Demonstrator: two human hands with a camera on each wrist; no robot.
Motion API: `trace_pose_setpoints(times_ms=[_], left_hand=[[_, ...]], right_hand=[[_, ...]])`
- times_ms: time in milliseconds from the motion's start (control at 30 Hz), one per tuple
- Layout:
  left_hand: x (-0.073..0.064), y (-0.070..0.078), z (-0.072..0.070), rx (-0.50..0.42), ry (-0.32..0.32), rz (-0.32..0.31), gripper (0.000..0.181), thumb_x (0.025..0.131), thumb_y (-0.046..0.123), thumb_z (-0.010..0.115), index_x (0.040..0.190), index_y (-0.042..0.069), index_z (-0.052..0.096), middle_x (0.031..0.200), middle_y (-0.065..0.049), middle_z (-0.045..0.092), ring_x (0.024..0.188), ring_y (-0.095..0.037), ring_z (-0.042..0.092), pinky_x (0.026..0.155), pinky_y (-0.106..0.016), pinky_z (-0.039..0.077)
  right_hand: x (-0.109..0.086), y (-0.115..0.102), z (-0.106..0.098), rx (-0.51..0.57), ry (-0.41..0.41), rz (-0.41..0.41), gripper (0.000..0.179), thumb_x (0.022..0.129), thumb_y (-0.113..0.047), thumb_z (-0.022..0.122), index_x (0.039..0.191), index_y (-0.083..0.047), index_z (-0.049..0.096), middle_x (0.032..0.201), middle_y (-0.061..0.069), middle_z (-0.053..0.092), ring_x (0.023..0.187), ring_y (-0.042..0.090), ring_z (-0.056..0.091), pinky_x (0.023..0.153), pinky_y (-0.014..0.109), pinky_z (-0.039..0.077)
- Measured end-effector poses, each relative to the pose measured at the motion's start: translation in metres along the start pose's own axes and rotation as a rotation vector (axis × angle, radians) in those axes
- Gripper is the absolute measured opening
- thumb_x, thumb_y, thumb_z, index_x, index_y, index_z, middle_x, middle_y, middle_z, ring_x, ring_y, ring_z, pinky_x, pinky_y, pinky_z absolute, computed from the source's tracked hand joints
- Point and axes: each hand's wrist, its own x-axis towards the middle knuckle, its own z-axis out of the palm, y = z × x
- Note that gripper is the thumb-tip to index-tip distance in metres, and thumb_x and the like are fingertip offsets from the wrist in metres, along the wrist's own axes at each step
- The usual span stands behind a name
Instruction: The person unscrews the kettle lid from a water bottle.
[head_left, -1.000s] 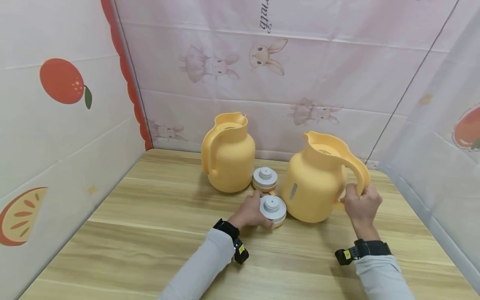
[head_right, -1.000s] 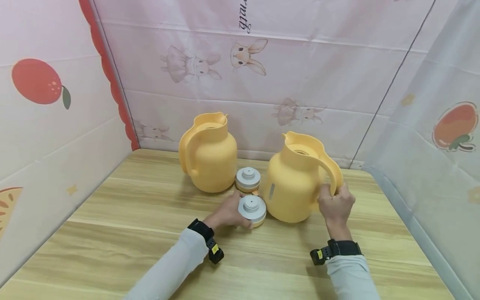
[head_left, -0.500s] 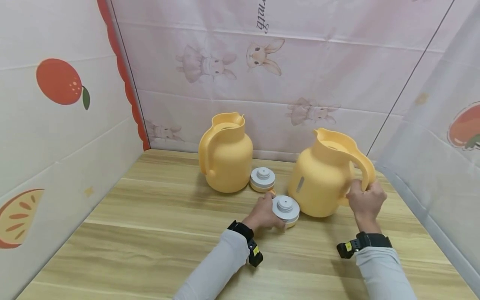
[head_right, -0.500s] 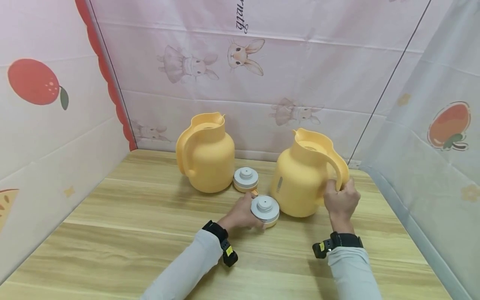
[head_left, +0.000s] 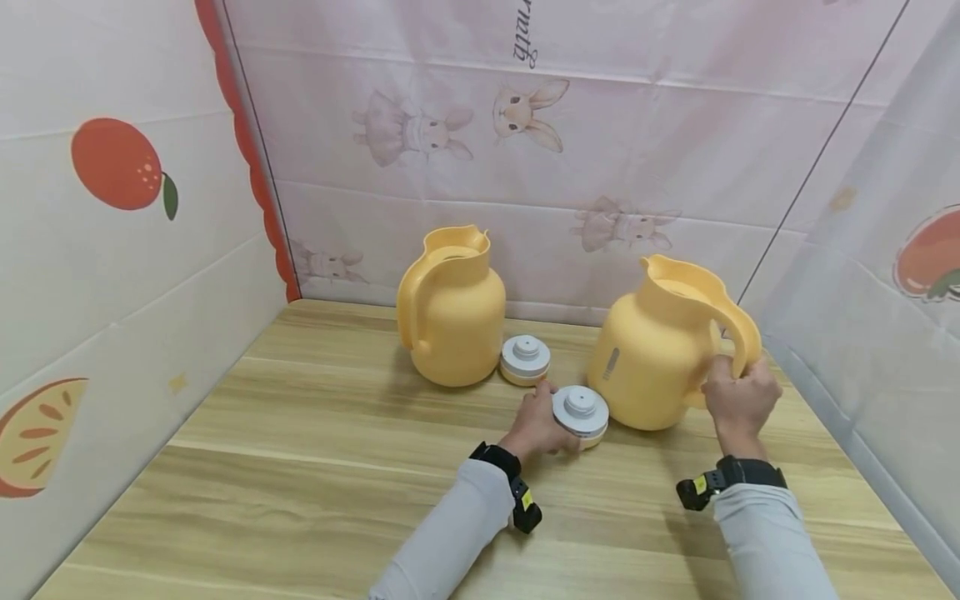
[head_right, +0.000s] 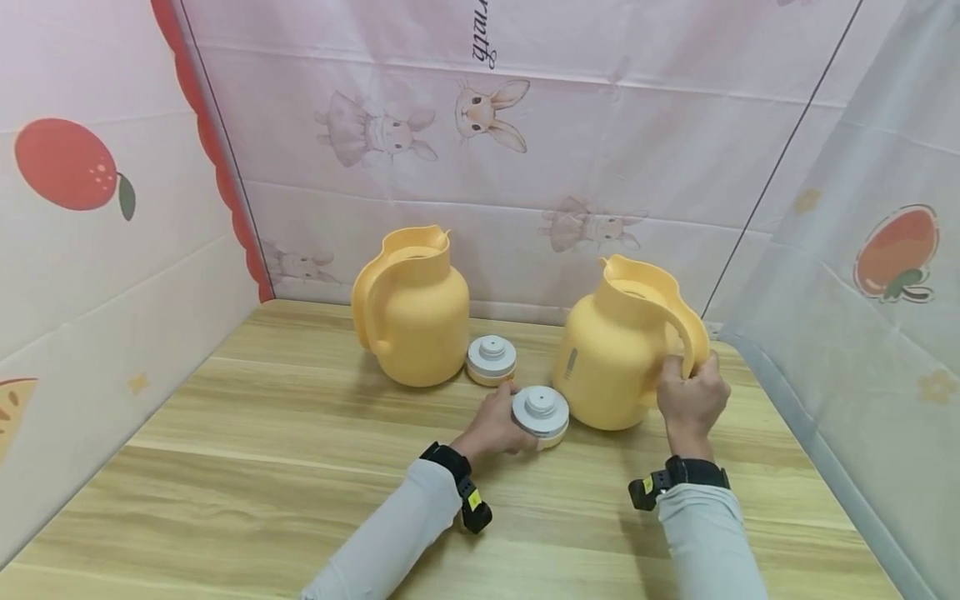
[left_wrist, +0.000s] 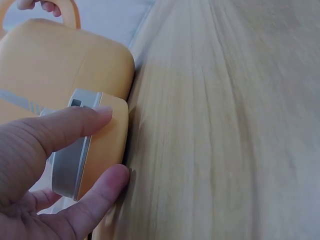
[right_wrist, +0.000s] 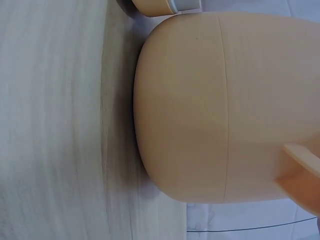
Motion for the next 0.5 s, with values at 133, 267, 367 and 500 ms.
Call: trace_pose_setpoints(times_ms=[133, 267, 367, 500], left_hand=[[0.005, -0.001, 0.003, -0.021, 0.016, -0.005, 0.086, 0.052, 0.014, 0.091, 0.122, 0.013, 0.042, 0.107, -0.006, 0.047, 0.101, -0.022, 0.046, 0.089, -0.036, 0.039], [0.009, -0.002, 0.006, -0.032, 0.028, -0.018, 0.085, 0.053, 0.013, 0.09, 0.123, 0.014, 0.043, 0.107, -0.005, 0.047, 0.102, -0.022, 0.045, 0.089, -0.037, 0.039], [0.012, -0.001, 0.008, -0.027, 0.046, -0.007, 0.085, 0.052, 0.012, 0.09, 0.123, 0.012, 0.043, 0.106, -0.006, 0.048, 0.102, -0.023, 0.046, 0.09, -0.037, 0.039], [0.014, -0.002, 0.011, -0.024, 0.063, 0.008, 0.085, 0.053, 0.011, 0.09, 0.123, 0.013, 0.042, 0.107, -0.008, 0.047, 0.104, -0.024, 0.046, 0.091, -0.037, 0.039]], right_hand=[[0.003, 0.009, 0.003, -0.024, 0.008, 0.005, 0.009, 0.076, -0.005, 0.049, 0.067, -0.006, 0.048, 0.051, 0.019, 0.054, 0.037, -0.016, 0.033, 0.035, 0.012, 0.025], [0.006, 0.012, 0.004, -0.05, 0.007, 0.01, 0.012, 0.076, -0.006, 0.049, 0.065, -0.009, 0.044, 0.049, 0.012, 0.048, 0.036, -0.007, 0.031, 0.035, 0.015, 0.024], [0.007, 0.014, 0.006, -0.072, 0.012, 0.009, 0.012, 0.076, -0.006, 0.049, 0.066, -0.009, 0.043, 0.05, 0.008, 0.042, 0.037, 0.001, 0.03, 0.036, 0.016, 0.023], [0.007, 0.015, 0.008, -0.088, 0.019, 0.026, 0.011, 0.076, -0.006, 0.049, 0.067, -0.008, 0.043, 0.053, 0.007, 0.04, 0.04, 0.007, 0.031, 0.039, 0.017, 0.023]])
